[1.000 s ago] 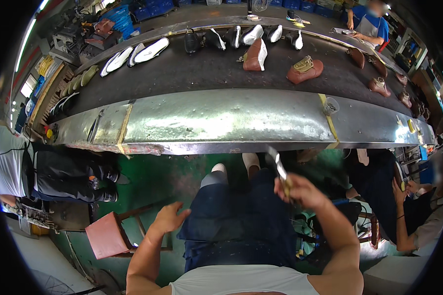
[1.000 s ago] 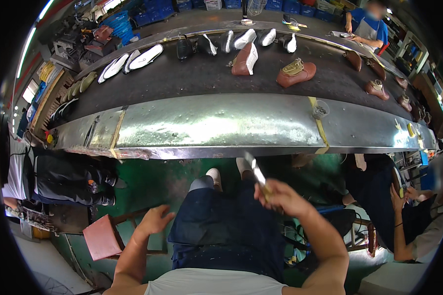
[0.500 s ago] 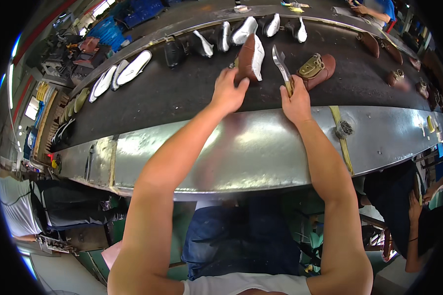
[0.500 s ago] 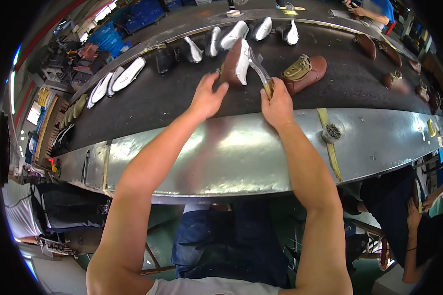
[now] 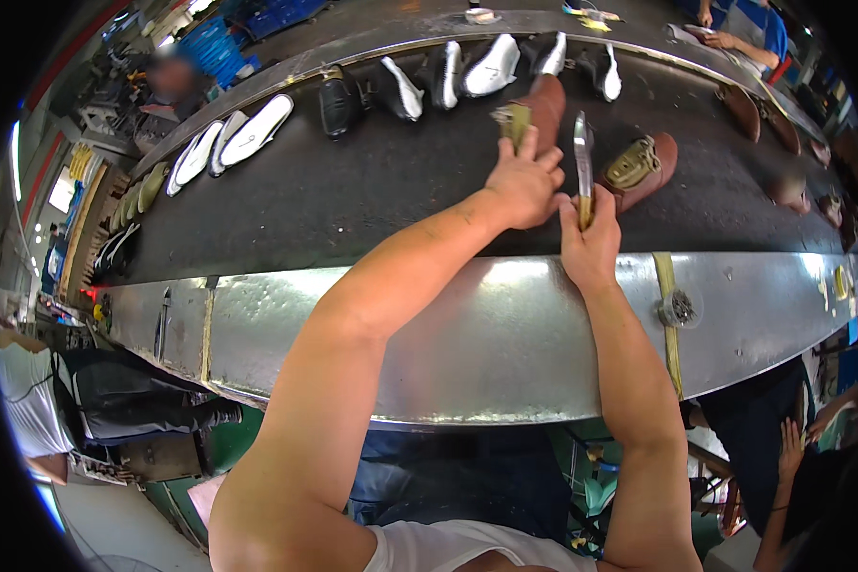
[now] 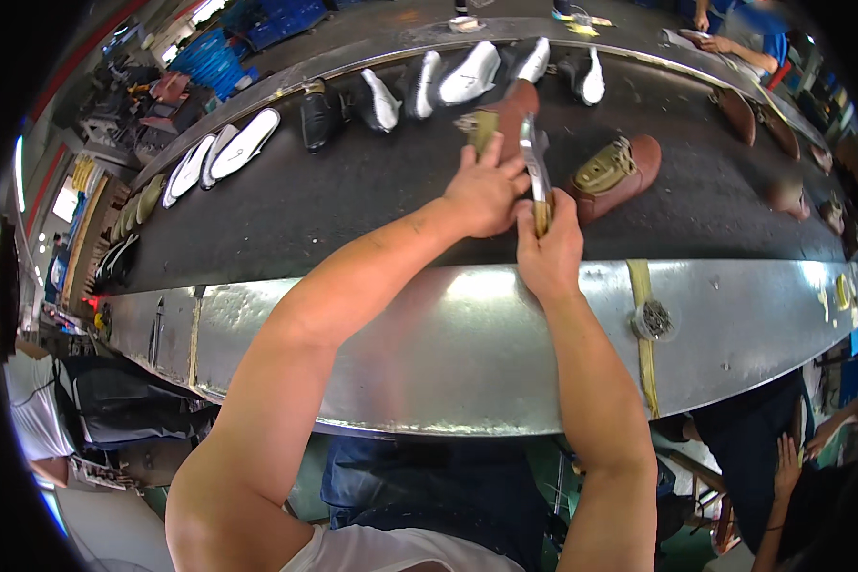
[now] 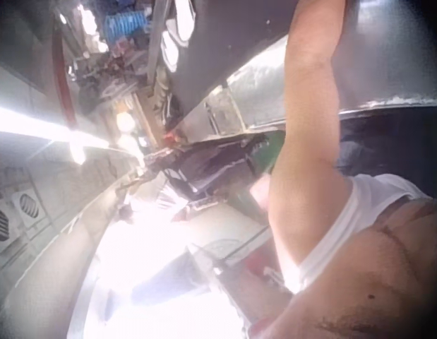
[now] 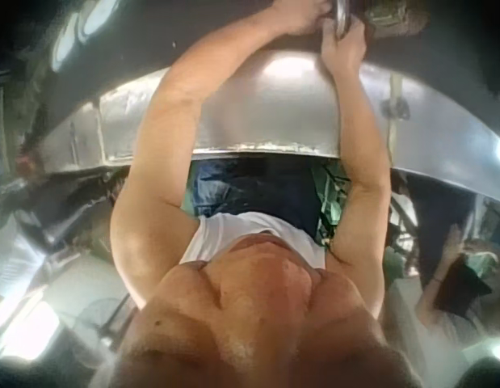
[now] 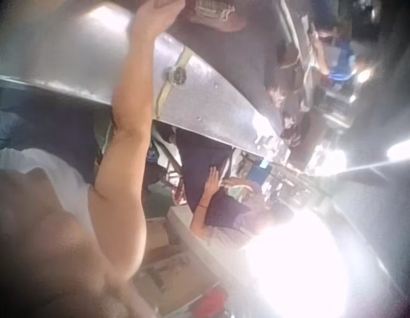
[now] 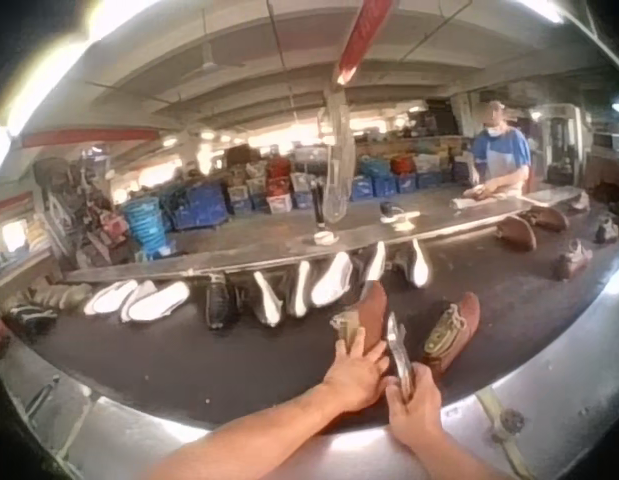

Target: Trimming excess material and lasting shoe uppers at a conveyor belt workstation.

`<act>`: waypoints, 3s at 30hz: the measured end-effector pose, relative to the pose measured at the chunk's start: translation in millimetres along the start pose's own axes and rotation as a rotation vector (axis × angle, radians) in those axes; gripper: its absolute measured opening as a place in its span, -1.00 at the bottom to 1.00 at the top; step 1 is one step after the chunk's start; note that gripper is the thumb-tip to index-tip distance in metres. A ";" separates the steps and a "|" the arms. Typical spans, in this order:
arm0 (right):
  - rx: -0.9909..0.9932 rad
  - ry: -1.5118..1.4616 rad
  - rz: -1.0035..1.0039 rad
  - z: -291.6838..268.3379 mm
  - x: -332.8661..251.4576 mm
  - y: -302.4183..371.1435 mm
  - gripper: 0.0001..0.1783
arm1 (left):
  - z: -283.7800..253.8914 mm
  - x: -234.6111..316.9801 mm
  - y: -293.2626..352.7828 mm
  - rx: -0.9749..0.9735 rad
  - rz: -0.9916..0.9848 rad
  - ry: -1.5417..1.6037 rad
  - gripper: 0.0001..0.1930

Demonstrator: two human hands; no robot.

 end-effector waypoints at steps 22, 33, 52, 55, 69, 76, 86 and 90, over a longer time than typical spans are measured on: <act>-0.088 0.042 0.011 5.3 -1.7 6.2 -0.48 | -3.3 -343.3 98.0 0.331 -1.047 -0.131 -0.28; -0.146 0.038 -0.017 17.3 -20.1 1.3 -0.51 | -6.3 -400.0 109.3 0.464 -0.620 0.518 -0.72; -0.148 0.101 -0.101 12.4 -19.1 8.0 -0.52 | -60.6 -253.7 230.2 0.192 -0.817 0.421 -0.41; -0.142 0.082 -0.145 14.4 -12.9 8.8 -0.53 | -98.6 -203.3 330.0 0.080 -0.881 0.540 -0.40; -0.243 -0.059 -0.134 -74.6 -91.1 213.4 -0.48 | -108.7 -68.1 412.6 0.078 -0.707 0.236 -0.11; -0.565 -0.230 0.135 -118.3 -59.1 403.3 -0.61 | -85.7 -158.4 364.0 -0.109 -0.808 0.295 -0.17; -0.728 -0.266 -0.030 -93.0 -116.3 418.4 -0.14 | -30.2 149.4 496.9 0.558 -0.381 1.267 -0.43; -0.820 -0.163 0.035 -86.9 -95.7 423.8 -0.26 | 29.2 207.5 503.3 0.402 -0.445 1.485 -0.40</act>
Point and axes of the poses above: each hand's wrist, its own y-axis away from the middle knuckle, its own z-axis out of the palm, x = y × z, the point moved 6 cm from there along -y, towards the middle knuckle, and after that the axes turned 10 degrees about y, right-handed, at the moved point
